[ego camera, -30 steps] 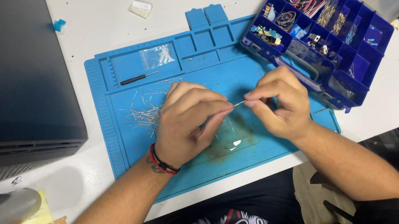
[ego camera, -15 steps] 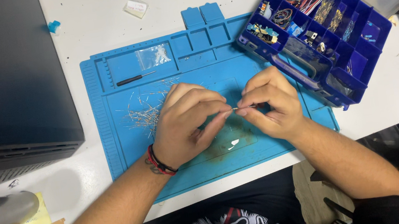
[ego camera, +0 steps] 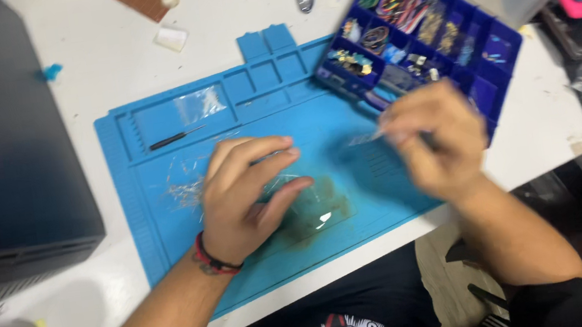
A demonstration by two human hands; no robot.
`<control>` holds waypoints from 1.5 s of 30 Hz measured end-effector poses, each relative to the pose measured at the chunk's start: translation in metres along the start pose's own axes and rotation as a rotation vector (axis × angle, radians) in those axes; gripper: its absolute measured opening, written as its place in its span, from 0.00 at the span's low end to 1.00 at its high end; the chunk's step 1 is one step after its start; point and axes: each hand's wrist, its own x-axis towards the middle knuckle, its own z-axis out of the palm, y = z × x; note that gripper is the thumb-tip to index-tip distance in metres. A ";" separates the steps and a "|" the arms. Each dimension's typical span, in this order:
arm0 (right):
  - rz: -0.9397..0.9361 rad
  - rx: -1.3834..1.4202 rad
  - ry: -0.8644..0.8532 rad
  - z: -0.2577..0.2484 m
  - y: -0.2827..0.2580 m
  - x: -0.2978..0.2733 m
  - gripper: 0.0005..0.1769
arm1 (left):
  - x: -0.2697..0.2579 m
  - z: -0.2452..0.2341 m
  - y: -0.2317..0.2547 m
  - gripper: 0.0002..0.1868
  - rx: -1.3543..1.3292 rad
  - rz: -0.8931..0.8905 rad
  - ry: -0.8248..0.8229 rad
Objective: The person repeatedly strips the insulation from small wire pieces by hand. They pull the insulation off each wire and place the stripped pieces into a blue compartmentalized parts organizer on the workbench.
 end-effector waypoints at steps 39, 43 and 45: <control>0.166 -0.886 -0.794 -0.070 0.149 0.082 0.18 | 0.001 -0.004 0.001 0.08 0.097 -0.078 0.098; 0.354 -0.843 -0.869 -0.069 0.132 0.093 0.17 | 0.001 -0.003 0.002 0.08 0.095 -0.078 0.101; 0.129 -0.885 -0.745 -0.071 0.136 0.091 0.19 | 0.000 -0.003 0.002 0.09 0.100 -0.074 0.108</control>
